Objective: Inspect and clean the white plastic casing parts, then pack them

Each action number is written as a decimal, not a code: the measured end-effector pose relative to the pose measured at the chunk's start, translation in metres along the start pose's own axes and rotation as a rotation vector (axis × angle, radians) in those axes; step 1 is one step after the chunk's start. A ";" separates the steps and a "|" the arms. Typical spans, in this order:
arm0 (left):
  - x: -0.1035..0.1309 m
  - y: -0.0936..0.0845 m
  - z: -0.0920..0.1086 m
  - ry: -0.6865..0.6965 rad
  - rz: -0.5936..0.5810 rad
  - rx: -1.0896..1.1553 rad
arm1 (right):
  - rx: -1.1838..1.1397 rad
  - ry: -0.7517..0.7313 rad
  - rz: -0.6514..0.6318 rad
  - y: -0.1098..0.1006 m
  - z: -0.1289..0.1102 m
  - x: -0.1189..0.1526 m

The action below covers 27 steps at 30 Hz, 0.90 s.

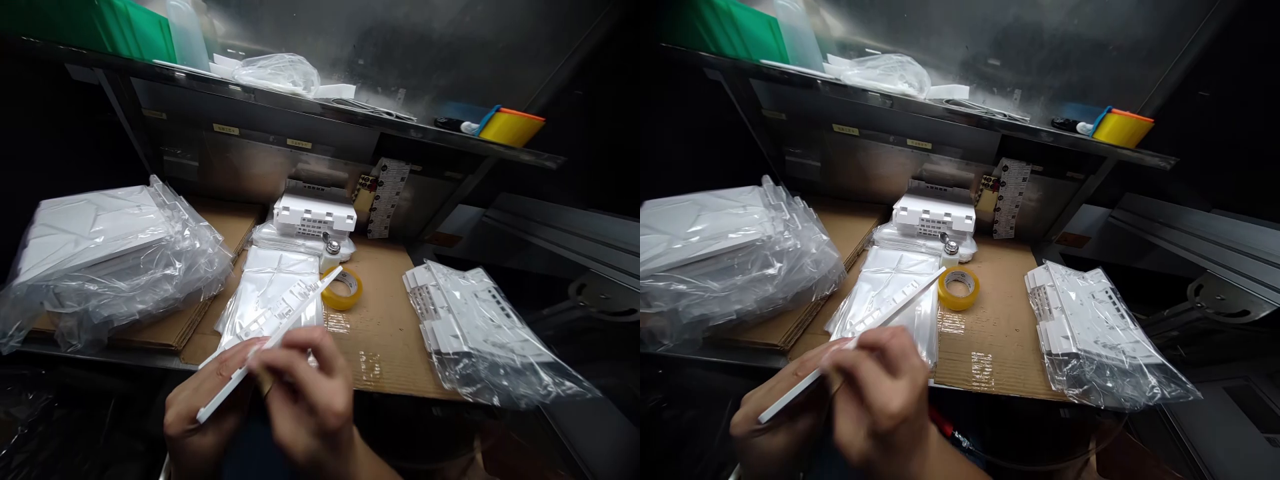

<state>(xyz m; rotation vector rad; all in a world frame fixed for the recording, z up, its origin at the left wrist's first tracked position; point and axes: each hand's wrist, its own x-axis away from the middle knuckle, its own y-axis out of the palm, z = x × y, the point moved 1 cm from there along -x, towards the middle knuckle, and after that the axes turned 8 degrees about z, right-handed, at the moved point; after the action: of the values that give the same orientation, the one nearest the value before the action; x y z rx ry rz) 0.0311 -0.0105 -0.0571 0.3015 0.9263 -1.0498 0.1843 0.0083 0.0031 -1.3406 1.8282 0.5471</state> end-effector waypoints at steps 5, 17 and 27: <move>-0.004 -0.003 0.004 -0.009 0.089 -0.027 | 0.001 0.004 0.017 0.000 0.003 -0.007; -0.010 0.002 0.009 0.118 0.144 -0.063 | 0.076 0.054 0.066 -0.012 0.016 -0.015; -0.012 -0.009 0.005 0.067 0.032 0.008 | 0.248 0.117 0.203 -0.045 0.063 -0.035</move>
<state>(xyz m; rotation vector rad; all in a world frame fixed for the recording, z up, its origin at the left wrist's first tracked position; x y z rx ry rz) 0.0236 -0.0107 -0.0432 0.3591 0.9738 -1.0193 0.2525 0.0592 -0.0025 -1.0475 2.0668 0.3363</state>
